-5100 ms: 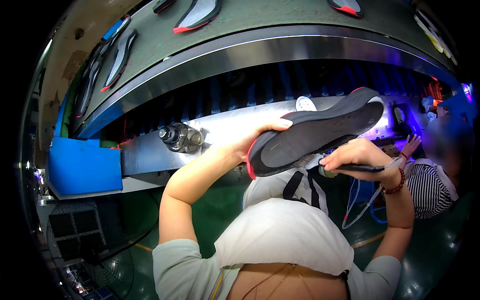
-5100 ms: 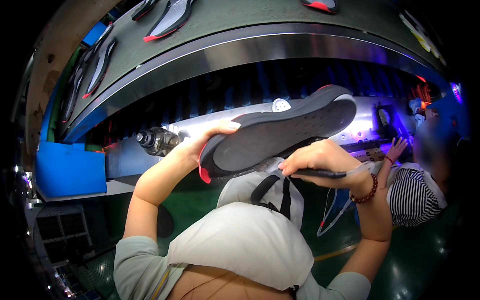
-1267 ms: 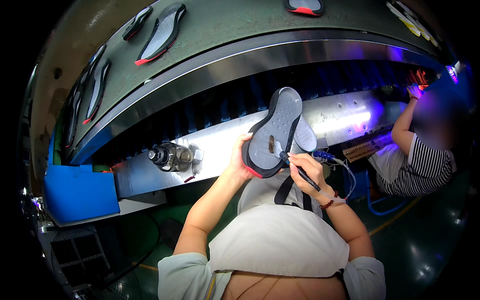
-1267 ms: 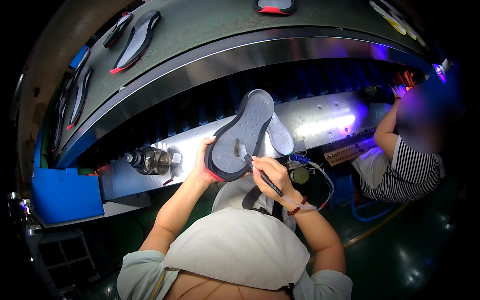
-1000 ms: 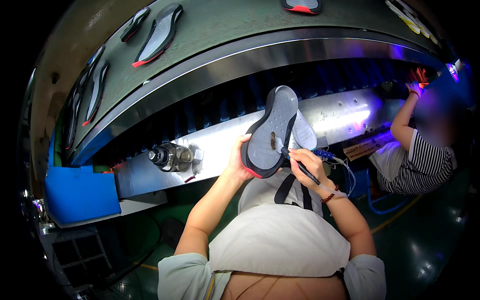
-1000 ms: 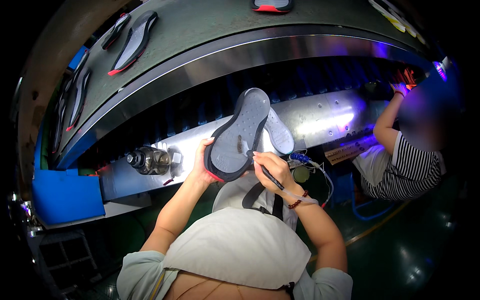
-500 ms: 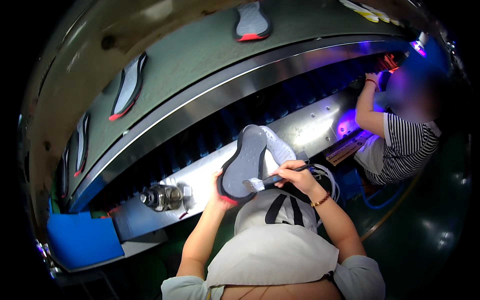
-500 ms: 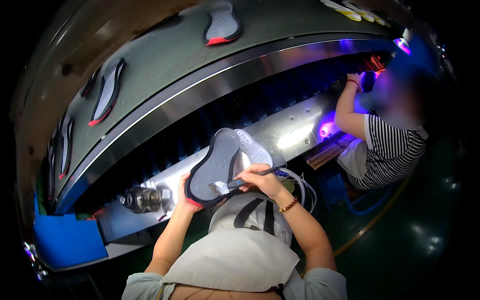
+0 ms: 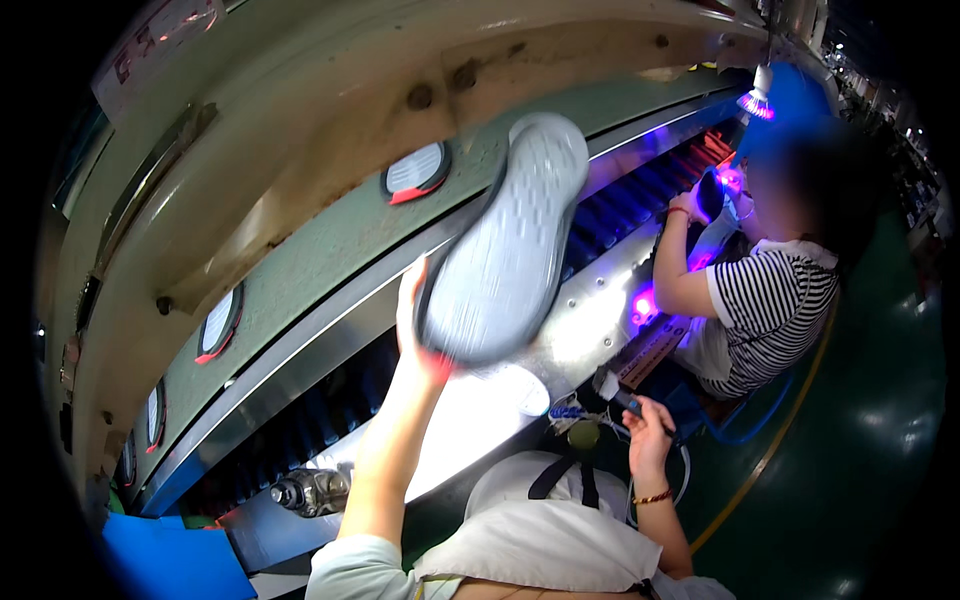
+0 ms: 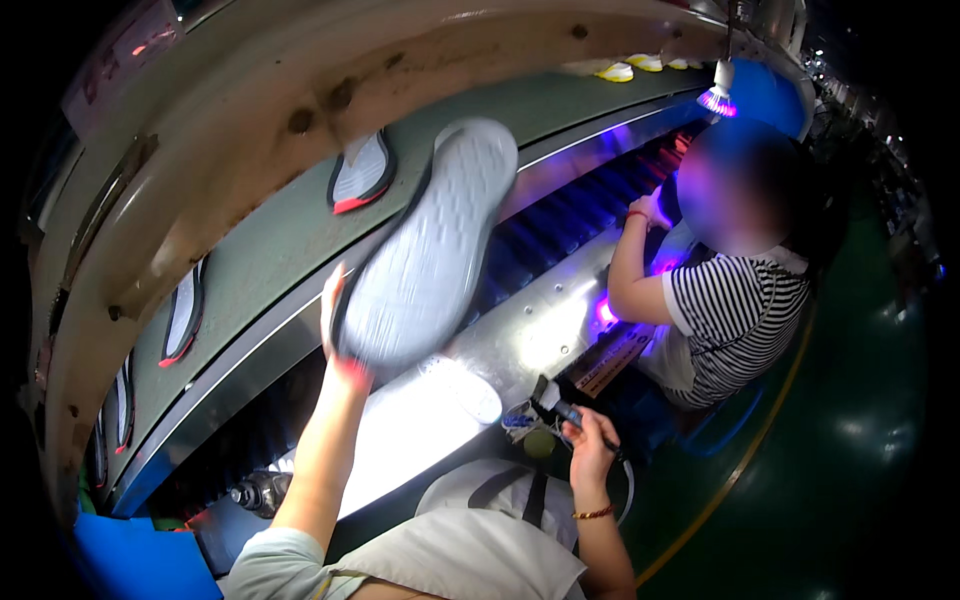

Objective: The person applies glue to the bottom of shoe insoles using a brush. They repeatedly dip the brush into a container and spread the adhesive across the insole surface, then place the treated insole on a conveyor belt.

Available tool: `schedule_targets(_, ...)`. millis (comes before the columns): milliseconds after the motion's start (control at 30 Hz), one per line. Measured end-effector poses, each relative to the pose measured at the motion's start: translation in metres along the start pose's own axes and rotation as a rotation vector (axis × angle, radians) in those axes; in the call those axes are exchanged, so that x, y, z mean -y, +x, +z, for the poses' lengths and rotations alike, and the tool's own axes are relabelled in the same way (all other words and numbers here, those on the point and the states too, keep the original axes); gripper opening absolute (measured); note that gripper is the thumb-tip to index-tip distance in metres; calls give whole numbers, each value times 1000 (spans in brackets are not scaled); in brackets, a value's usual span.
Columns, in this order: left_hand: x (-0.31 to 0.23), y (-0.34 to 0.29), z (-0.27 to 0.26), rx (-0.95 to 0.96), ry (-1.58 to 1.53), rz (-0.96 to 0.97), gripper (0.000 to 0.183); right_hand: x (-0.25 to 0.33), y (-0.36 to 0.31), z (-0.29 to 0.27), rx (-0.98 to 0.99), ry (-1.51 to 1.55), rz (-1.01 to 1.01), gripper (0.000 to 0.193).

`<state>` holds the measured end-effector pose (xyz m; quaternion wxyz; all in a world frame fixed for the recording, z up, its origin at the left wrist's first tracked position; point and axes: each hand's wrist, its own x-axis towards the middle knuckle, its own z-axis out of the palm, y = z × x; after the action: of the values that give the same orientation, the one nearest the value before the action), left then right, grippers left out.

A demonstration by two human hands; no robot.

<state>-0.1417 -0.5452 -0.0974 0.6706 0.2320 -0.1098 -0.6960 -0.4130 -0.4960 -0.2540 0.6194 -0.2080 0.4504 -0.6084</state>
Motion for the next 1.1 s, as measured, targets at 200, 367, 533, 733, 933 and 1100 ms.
schedule_targets(200, 5, 166, 45, -140, -396, 111, 85, -21, -11, 14, 210, -68, 169, 15)
schedule_targets(367, 51, 73, -32, 391, 648, -4, 21, -49, -12, 8, 225, -138, 307, 16)
schedule_targets(533, 51, -110, -205, -525, 1213, -334, 25, -93, -16, 4, 179, -45, 544, 18)
schedule_targets(733, 54, -300, -268, -1105, -267, -107, 21, -159, 16, 12, -40, 142, 710, 19)
schedule_targets(933, 84, -347, -276, -943, -380, 18, 28, -217, 50, 56, -130, 252, 733, 21)
schedule_targets(1100, 69, -327, -246, -622, -552, 353, 44, -267, 84, 62, -98, 350, 798, 32)
